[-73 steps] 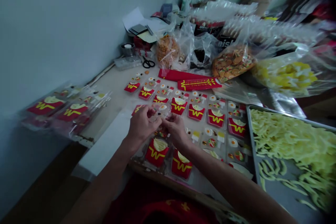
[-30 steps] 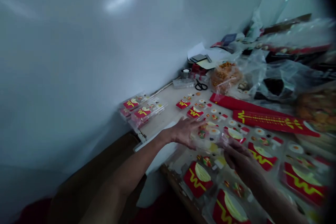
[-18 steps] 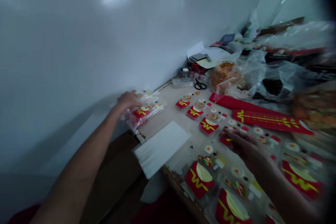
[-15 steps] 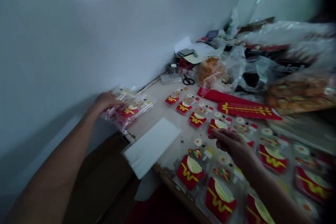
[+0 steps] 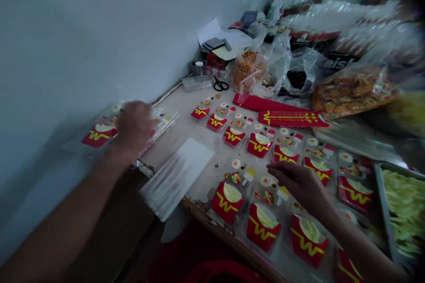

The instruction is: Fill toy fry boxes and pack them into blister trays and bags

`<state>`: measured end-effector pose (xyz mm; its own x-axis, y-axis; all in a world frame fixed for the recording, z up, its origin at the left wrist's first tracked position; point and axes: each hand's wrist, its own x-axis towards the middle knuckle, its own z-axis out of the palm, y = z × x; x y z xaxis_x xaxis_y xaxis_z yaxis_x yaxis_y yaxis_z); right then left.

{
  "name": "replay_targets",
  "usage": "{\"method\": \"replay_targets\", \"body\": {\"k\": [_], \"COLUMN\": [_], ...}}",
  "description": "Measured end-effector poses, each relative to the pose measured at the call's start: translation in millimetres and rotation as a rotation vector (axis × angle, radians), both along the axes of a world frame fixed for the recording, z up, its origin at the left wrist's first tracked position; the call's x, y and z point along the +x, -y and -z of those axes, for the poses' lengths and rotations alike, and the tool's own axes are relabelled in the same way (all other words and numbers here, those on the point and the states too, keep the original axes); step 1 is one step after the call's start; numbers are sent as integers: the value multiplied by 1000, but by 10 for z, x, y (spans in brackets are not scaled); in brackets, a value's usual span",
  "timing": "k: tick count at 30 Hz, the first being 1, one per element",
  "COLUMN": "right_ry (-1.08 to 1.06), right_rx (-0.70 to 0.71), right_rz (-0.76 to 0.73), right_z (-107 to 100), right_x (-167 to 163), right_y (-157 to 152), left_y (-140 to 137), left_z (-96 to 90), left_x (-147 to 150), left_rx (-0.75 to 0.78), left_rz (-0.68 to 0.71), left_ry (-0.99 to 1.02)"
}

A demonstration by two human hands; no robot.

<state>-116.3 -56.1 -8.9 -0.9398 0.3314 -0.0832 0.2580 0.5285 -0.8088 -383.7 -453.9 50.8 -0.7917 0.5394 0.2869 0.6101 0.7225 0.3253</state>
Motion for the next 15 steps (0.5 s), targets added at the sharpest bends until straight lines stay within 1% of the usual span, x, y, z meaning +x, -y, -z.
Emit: {"method": "replay_targets", "body": {"k": [1,2,3,4,5,6,7,8,9,10,11,12,13,14,15], "right_ry": [-15,-35,-60,-85,-102,-112,-113,-105,-94,-84,-79,-80,-90,-112,-144], "right_rx": [31,61,94,133,173,210,237,252,250,234,215,196,180,163,146], "right_rz": [-45,-93,-146,-202,-254,-294,-321,-329,-316,-288,-251,-218,-194,-193,-228], "right_z": [-21,-48,-75,-94,-100,-87,-54,0,70,147,220,280,317,329,318], "right_x": [-96,-194,-283,-353,-396,-409,-395,-362,-322,-288,-274,-287,-335,-419,-537], "right_y": [53,104,146,175,184,173,140,92,35,-17,-51,-53,-12,79,217], "left_y": [-311,-607,-866,-1069,-1205,-1269,-1268,-1211,-1113,-991,-858,-725,-601,-490,-395], "left_z": [105,229,358,477,573,635,660,647,607,549,490,440,410,403,417], "left_x": [119,204,249,257,235,194,149,112,93,93,111,138,166,186,194], "left_rx": [-115,-188,-236,-278,-306,-315,-310,-295,-278,-270,-280,-301,-327,-352,-373], "left_rz": [-42,-110,-165,-230,-274,-284,-257,-195,-130,-87,-81,-120,-196,-284,-356], "left_ry": [-33,-40,-4,79,180,266,311,295,212,85,-59,-188,-271,-301,-283]}}
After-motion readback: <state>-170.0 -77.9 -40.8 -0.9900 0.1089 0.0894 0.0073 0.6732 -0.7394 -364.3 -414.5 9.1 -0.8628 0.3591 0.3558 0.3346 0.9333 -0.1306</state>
